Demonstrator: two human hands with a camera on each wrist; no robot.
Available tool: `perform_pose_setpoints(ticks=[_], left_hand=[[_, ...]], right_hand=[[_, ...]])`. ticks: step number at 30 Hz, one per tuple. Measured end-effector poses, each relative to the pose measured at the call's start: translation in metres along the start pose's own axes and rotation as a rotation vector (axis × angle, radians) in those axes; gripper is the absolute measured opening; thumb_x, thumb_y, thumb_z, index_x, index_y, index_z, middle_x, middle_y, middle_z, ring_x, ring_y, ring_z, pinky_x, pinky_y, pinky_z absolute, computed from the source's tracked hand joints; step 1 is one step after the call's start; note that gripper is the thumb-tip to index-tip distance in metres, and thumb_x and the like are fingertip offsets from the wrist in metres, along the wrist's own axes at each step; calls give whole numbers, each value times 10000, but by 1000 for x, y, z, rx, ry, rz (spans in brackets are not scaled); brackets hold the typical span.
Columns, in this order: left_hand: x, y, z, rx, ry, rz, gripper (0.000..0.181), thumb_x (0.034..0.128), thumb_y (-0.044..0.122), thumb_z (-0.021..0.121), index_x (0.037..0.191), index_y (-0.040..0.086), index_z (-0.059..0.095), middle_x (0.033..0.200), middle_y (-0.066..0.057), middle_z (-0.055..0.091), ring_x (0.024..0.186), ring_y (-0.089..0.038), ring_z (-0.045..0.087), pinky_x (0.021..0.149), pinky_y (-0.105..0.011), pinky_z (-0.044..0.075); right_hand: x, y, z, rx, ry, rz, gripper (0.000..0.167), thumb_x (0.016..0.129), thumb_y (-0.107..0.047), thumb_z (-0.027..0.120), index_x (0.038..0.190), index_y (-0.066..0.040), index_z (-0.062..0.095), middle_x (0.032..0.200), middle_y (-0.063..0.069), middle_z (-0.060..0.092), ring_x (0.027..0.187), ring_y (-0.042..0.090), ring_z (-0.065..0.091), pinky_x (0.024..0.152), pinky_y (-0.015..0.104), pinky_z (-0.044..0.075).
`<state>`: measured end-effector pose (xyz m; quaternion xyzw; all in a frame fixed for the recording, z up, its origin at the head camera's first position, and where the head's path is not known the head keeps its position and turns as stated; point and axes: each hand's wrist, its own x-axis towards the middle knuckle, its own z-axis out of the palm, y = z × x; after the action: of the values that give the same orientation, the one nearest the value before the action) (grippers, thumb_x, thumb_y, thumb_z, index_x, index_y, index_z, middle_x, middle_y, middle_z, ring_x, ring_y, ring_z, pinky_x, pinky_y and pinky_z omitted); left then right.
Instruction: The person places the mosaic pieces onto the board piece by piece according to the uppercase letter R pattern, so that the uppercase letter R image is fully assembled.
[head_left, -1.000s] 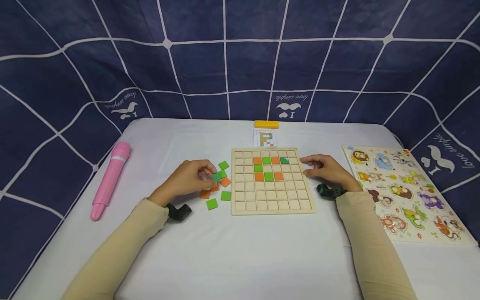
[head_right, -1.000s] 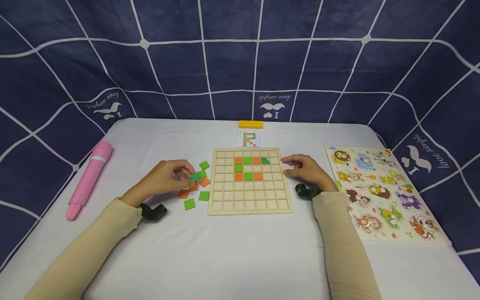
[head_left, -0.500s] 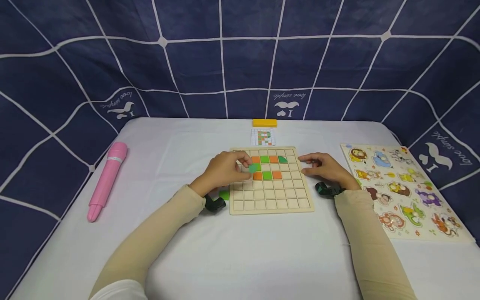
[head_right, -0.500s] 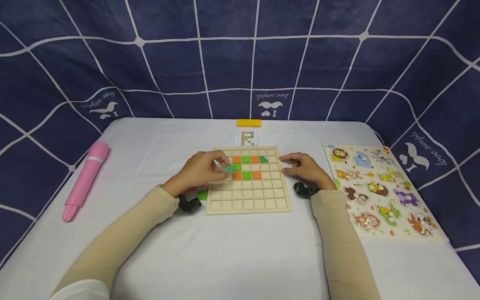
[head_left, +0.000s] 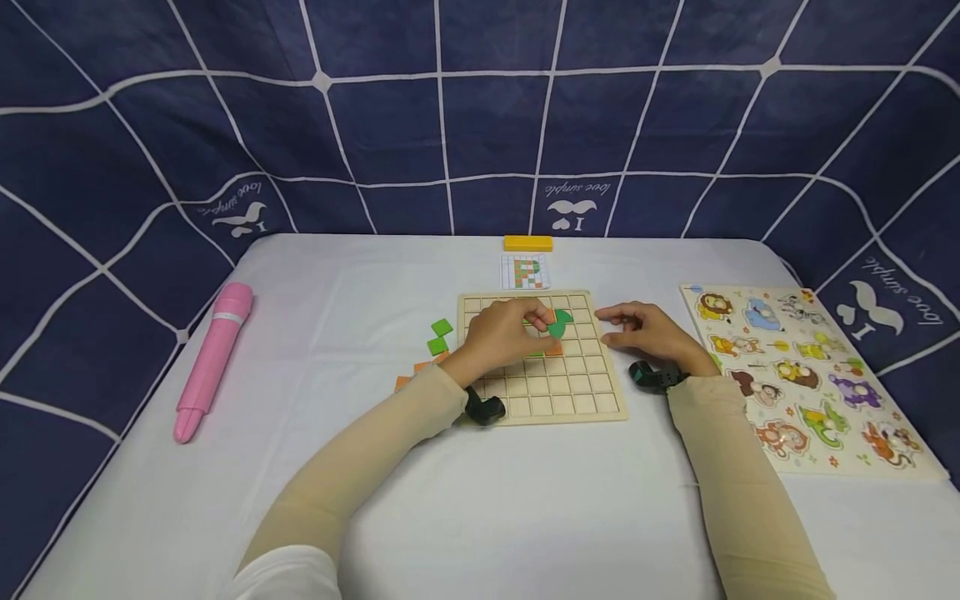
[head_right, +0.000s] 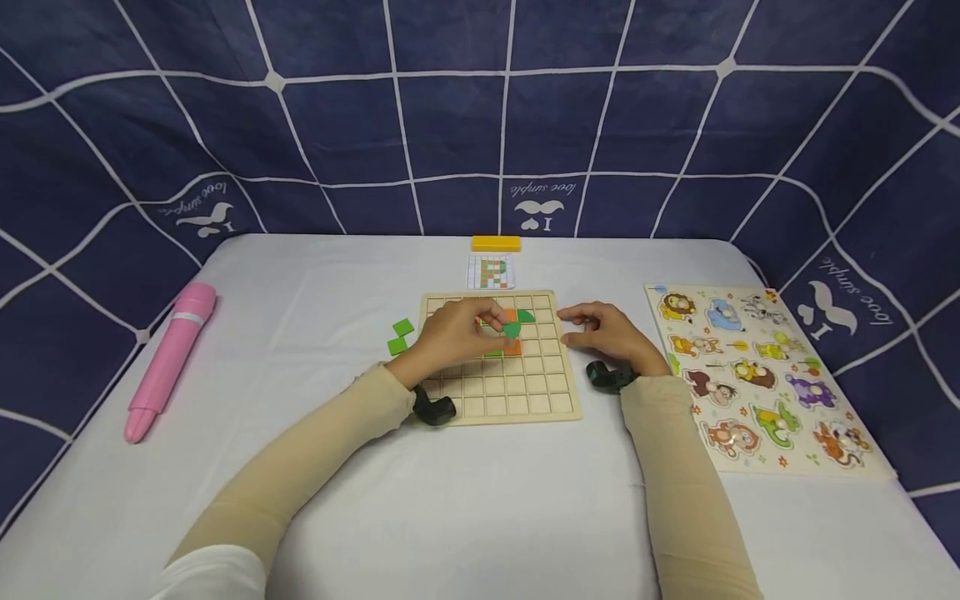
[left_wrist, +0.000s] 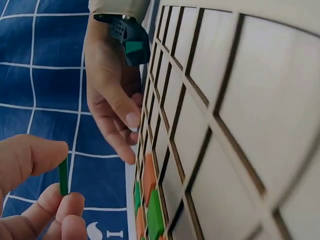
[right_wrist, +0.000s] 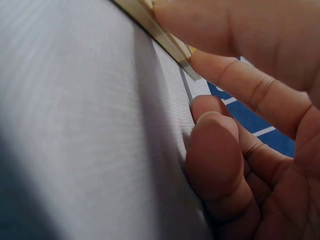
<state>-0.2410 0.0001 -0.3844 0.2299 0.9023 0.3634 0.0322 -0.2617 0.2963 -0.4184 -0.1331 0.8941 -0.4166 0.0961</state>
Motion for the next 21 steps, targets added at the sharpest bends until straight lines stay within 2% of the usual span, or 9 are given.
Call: perform_pose_setpoints(ticks=[4,10,16,21], left_hand=[[6,8,8,-28,-6,-32,235,907,353,872,1085,231,779,1008,120,752,858,-87,658,672,-332,497],[17,15,20,-36,-27,-110,228,904,370,875,1080,251,790,977,151,746,866,-59,654,727,-334,475],[24,16,30,8,-47,-137,214,893,347,888,1060,251,797,870,166,722,746,-55,630,708,-321,460],[27,15,35,63,-88,-161,218,875,367,912,1033,259,808,838,169,683,763,-52,619,750,-342,448]], right_hand=[[1,1,0,-5,-1,-5,531,953,-63,818,1417,111,628,1177,211,622,826,154,469,729,243,400],[0,1,1,-6,-4,-6,527,957,-70,817,1418,106,631,1184,213,619,829,156,471,734,246,404],[1,2,1,1,2,-9,522,955,-62,814,1415,108,633,1186,221,619,813,152,468,717,243,401],[1,1,1,6,4,2,527,955,-78,817,1420,94,639,1193,212,614,819,158,464,719,242,397]])
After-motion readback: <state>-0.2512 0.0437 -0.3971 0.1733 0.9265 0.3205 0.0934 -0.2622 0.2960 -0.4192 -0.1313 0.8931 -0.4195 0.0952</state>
